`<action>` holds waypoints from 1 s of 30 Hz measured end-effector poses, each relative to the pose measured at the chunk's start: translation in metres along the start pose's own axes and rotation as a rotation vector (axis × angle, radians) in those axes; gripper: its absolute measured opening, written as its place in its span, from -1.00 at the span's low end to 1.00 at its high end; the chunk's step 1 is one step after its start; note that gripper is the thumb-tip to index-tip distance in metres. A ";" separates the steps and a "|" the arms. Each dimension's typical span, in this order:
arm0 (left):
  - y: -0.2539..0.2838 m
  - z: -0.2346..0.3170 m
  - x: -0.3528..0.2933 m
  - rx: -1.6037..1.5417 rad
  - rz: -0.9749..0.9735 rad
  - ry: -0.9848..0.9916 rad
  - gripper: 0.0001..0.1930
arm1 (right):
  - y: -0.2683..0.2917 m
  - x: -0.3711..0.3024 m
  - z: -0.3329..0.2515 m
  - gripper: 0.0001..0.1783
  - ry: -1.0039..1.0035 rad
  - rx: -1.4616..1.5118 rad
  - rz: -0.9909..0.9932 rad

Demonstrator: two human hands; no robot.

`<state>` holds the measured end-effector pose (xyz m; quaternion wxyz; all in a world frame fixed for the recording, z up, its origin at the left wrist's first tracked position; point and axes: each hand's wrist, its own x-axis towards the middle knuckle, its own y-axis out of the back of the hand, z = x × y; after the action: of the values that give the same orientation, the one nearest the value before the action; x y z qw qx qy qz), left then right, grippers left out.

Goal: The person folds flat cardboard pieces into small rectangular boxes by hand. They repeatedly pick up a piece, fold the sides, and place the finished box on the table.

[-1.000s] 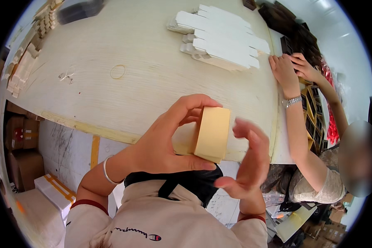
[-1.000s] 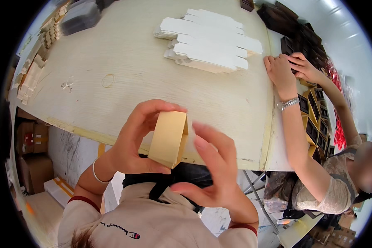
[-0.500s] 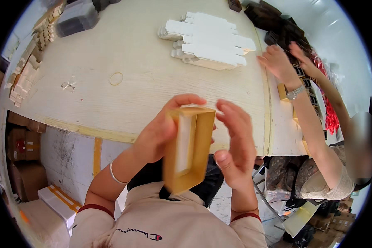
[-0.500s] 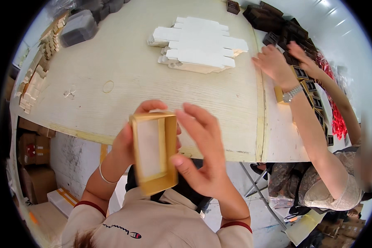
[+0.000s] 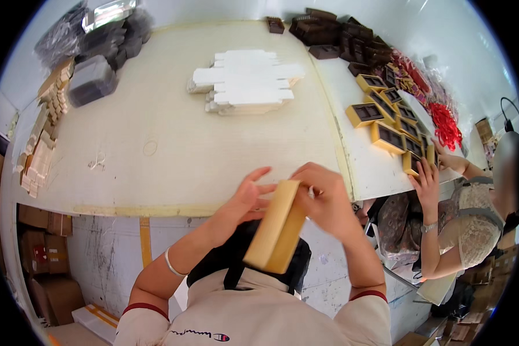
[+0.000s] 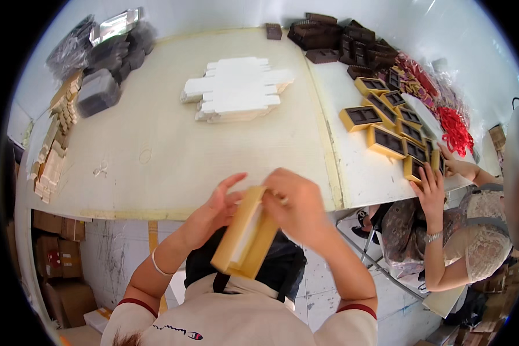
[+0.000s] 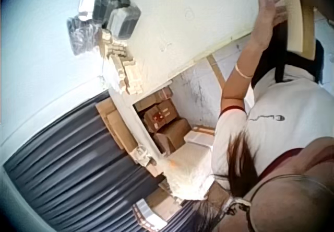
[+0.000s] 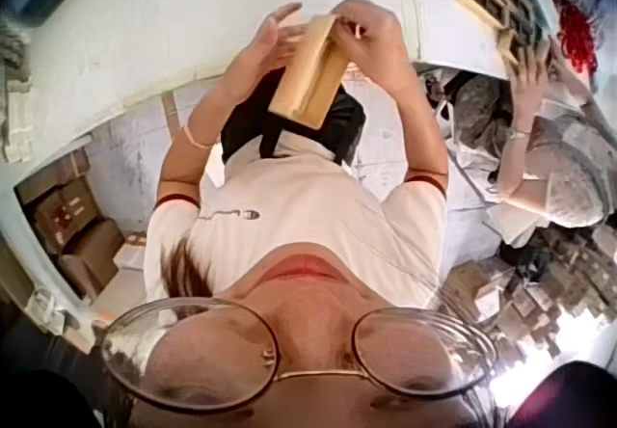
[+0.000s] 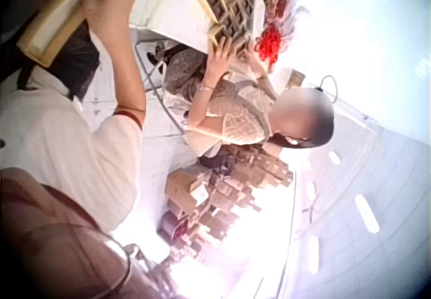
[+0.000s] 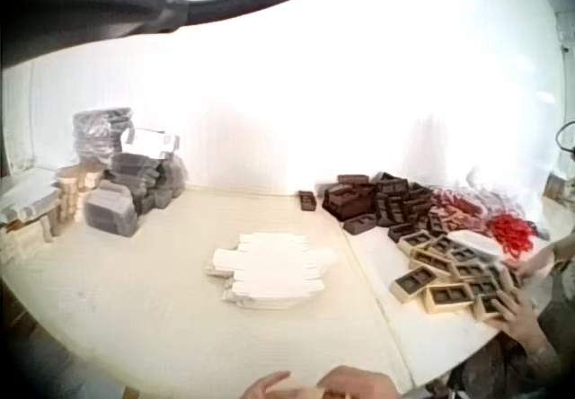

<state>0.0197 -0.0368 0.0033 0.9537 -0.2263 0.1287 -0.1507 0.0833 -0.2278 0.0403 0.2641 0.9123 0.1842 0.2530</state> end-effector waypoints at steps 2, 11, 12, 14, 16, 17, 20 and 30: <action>0.016 0.008 0.003 0.105 0.053 -0.053 -0.47 | 0.029 0.001 0.045 -0.97 -0.238 0.047 0.008; 0.066 0.060 0.055 0.805 0.132 -0.368 -0.80 | 0.118 0.087 0.130 -0.53 -0.631 0.444 0.270; 0.066 0.067 0.070 1.041 0.198 -0.522 -0.78 | 0.100 0.086 0.125 -0.57 -0.617 0.404 0.128; 0.070 0.076 0.102 1.401 0.300 -0.757 -0.73 | 0.065 0.079 0.111 -0.67 -0.511 0.276 -0.031; 0.083 0.077 0.126 1.691 0.402 -0.894 -0.66 | 0.025 0.071 0.091 -0.77 -0.241 0.110 -0.037; 0.088 0.077 0.134 1.716 0.375 -0.844 -0.65 | 0.015 0.069 0.078 -0.81 -0.075 0.003 -0.003; 0.101 0.078 0.143 1.744 0.266 -0.707 -0.64 | 0.004 0.062 0.070 -0.83 -0.034 0.004 0.009; 0.090 0.121 0.145 1.656 0.246 -0.671 -0.77 | 0.006 0.056 0.077 -0.87 -0.092 0.174 0.032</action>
<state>0.2114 0.0372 0.0396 0.8081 0.5163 -0.2830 -0.0181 0.1722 -0.2362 0.0077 0.1878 0.9453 0.1786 0.1982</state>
